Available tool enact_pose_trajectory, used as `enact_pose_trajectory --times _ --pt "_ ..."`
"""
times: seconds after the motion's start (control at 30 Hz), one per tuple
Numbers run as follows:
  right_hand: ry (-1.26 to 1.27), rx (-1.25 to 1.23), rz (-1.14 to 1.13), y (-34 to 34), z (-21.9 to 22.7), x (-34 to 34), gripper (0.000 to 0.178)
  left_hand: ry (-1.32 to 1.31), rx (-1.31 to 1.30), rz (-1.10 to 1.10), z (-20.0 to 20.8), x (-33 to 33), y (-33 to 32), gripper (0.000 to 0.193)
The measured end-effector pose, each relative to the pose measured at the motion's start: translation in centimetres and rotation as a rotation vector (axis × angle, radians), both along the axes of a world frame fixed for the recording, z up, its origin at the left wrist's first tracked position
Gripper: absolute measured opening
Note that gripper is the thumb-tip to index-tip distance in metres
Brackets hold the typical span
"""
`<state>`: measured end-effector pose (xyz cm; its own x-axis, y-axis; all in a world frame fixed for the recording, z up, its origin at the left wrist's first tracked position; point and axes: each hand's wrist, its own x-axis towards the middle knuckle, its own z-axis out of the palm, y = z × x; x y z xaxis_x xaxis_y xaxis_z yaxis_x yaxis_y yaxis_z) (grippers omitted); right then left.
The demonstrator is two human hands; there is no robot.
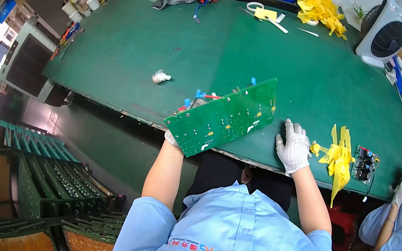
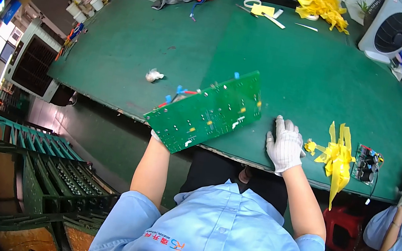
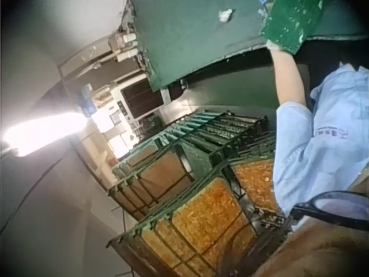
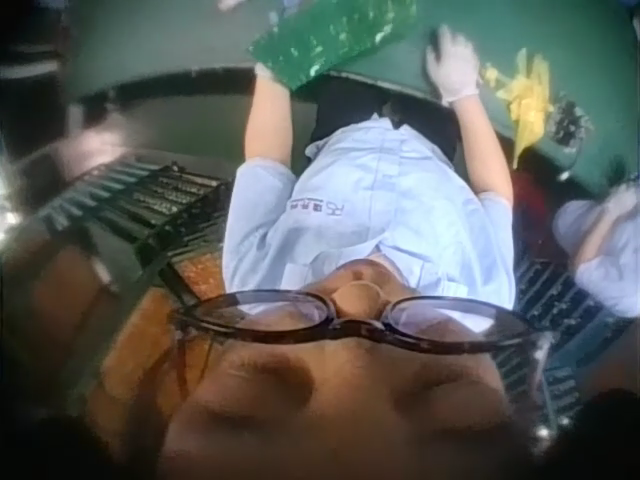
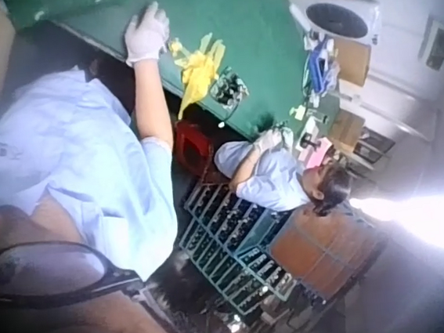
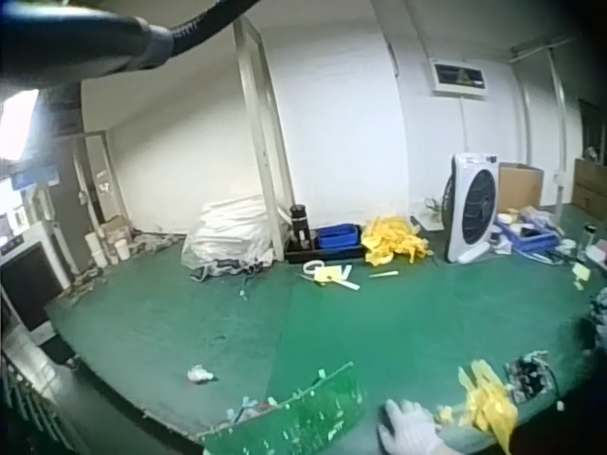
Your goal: The person assembles, inspects, and organizes printed circuit boards by hand, placing them onto a rack with electronic components and yellow tape.
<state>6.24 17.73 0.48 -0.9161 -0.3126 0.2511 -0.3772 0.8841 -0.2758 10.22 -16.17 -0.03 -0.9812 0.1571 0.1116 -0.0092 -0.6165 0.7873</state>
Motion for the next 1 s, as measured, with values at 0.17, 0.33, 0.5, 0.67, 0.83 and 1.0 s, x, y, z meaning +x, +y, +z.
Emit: enact_pose_trajectory --times 0.17,0.33,0.5,0.67,0.83,1.0 --pt "0.374 -0.31 0.121 -1.7 4.3 -1.8 0.038 -0.274 -0.119 -0.133 -2.7 -1.2 -2.2 0.035" --pt "0.351 -0.285 0.5 -7.9 10.4 -2.4 0.045 -0.499 0.099 -0.192 3.2 -2.3 -1.8 0.024" --pt "0.022 0.089 0.558 -11.3 9.6 -3.1 0.036 -0.473 -0.261 -0.288 2.9 -4.2 -4.7 0.025" --pt "0.028 0.095 0.499 -11.4 9.0 -2.1 0.033 0.013 -1.108 0.643 8.3 -1.2 -3.5 0.03" --pt "0.174 0.038 0.532 -11.3 9.2 -0.8 0.034 0.417 -1.846 0.429 11.8 2.4 2.3 0.022" --pt "0.189 0.014 0.552 -11.6 9.3 -0.5 0.031 0.777 -1.713 0.679 9.2 2.5 1.5 0.015"
